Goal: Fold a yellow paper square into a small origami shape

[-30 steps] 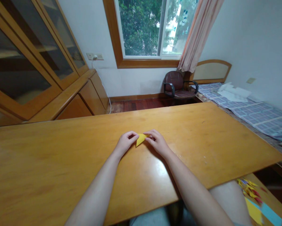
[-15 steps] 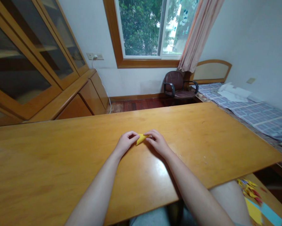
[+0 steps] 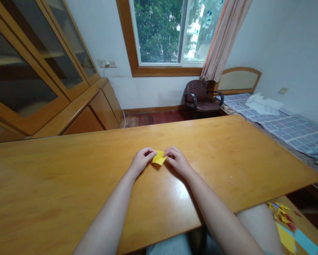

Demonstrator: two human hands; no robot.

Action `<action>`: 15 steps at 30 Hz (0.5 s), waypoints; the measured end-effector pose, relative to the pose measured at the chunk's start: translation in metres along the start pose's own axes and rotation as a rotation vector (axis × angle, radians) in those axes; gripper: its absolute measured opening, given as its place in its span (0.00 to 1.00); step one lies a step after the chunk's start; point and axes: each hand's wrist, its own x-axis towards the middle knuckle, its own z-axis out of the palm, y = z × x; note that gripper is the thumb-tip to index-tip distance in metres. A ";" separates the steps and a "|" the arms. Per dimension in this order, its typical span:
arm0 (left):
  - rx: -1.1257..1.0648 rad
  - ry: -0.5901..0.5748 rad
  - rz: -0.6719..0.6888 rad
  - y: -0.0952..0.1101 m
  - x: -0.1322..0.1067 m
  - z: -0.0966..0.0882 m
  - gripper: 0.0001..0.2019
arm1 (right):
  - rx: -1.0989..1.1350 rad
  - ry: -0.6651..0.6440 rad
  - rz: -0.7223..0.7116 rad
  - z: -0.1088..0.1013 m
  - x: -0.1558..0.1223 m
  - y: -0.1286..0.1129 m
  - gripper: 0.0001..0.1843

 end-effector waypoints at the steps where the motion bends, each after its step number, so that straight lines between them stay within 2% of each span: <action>1: -0.005 0.003 -0.001 0.000 0.000 0.000 0.12 | -0.001 -0.002 -0.005 0.000 0.000 0.000 0.11; 8: -0.042 0.035 -0.014 -0.002 0.001 0.001 0.13 | -0.032 -0.003 0.032 0.001 -0.002 -0.003 0.15; 15: -0.114 0.104 -0.040 -0.009 0.004 0.000 0.15 | -0.093 0.015 0.011 0.004 -0.005 -0.007 0.11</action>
